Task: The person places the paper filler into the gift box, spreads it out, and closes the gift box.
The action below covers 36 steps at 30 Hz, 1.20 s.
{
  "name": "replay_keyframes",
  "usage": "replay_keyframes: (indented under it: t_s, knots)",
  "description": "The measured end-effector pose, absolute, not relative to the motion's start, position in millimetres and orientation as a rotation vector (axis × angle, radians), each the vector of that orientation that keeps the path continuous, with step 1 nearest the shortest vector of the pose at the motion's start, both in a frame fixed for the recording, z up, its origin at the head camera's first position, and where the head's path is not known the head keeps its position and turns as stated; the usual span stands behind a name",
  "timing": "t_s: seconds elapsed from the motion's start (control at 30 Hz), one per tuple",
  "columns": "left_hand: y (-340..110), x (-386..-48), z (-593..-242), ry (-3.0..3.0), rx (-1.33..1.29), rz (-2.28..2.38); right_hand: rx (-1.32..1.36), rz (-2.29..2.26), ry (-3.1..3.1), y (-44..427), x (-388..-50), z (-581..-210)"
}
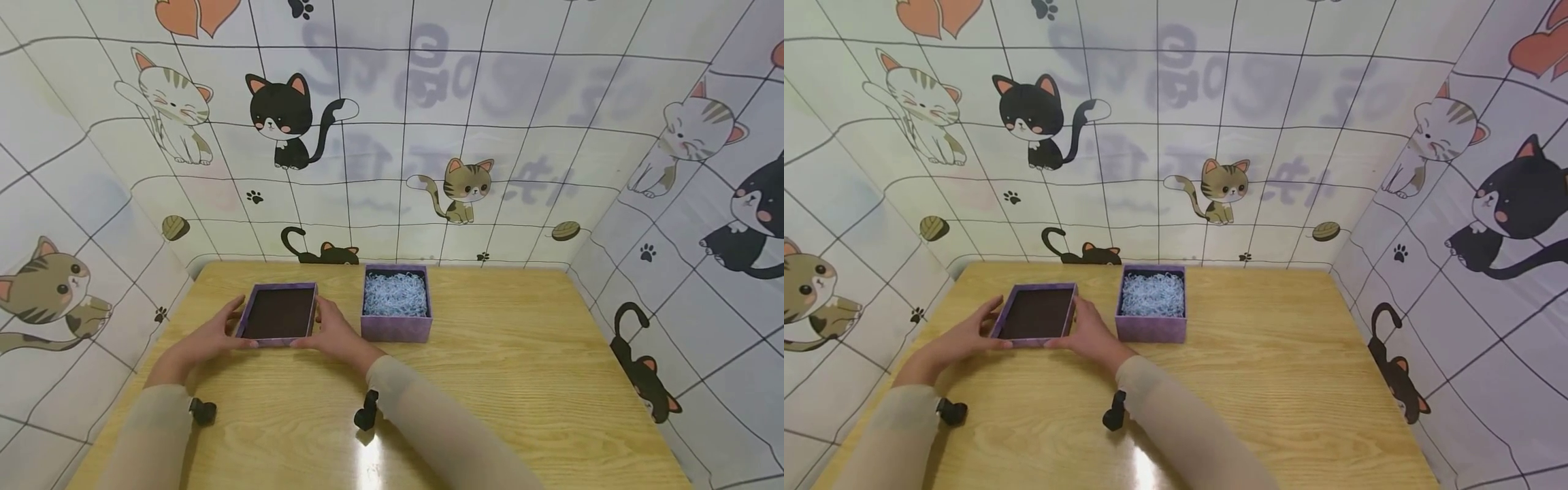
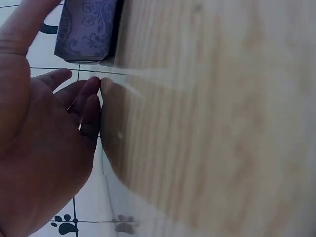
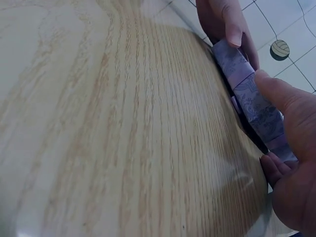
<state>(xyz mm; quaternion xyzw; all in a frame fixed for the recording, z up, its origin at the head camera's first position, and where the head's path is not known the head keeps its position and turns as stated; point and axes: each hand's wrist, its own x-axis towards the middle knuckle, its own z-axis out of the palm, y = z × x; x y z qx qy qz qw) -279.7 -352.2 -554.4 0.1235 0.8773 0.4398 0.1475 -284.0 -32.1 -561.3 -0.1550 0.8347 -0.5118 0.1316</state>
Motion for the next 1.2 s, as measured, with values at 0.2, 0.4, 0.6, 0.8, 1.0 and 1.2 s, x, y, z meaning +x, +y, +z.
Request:
replay_keyframes:
  t_s: [0.2,0.4,0.6,0.8,1.0,1.2]
  knots:
    - [-346.9,-283.4,-554.6,2.524,0.409,1.289,-0.555,-1.559,2.375,-36.3,-291.4,-565.7]
    - [-342.3,-283.9,-550.6,2.547,0.395,1.25,-0.563,-1.629,2.367,-35.0,-292.7,-564.8]
    - [-337.5,-283.3,-537.8,2.563,0.372,1.295,-0.562,-1.607,2.493,-31.8,-292.2,-544.6]
    - [-334.2,-283.4,-526.1,2.579,0.384,1.354,-0.638,-1.605,2.538,-29.4,-294.4,-522.8]
    - [-328.7,-284.1,-518.9,2.634,0.394,1.379,-0.694,-1.66,2.464,-22.4,-296.6,-506.4]
    - [-316.1,-287.0,-508.9,2.684,0.412,1.468,-0.696,-1.656,2.457,-5.9,-298.6,-486.5]
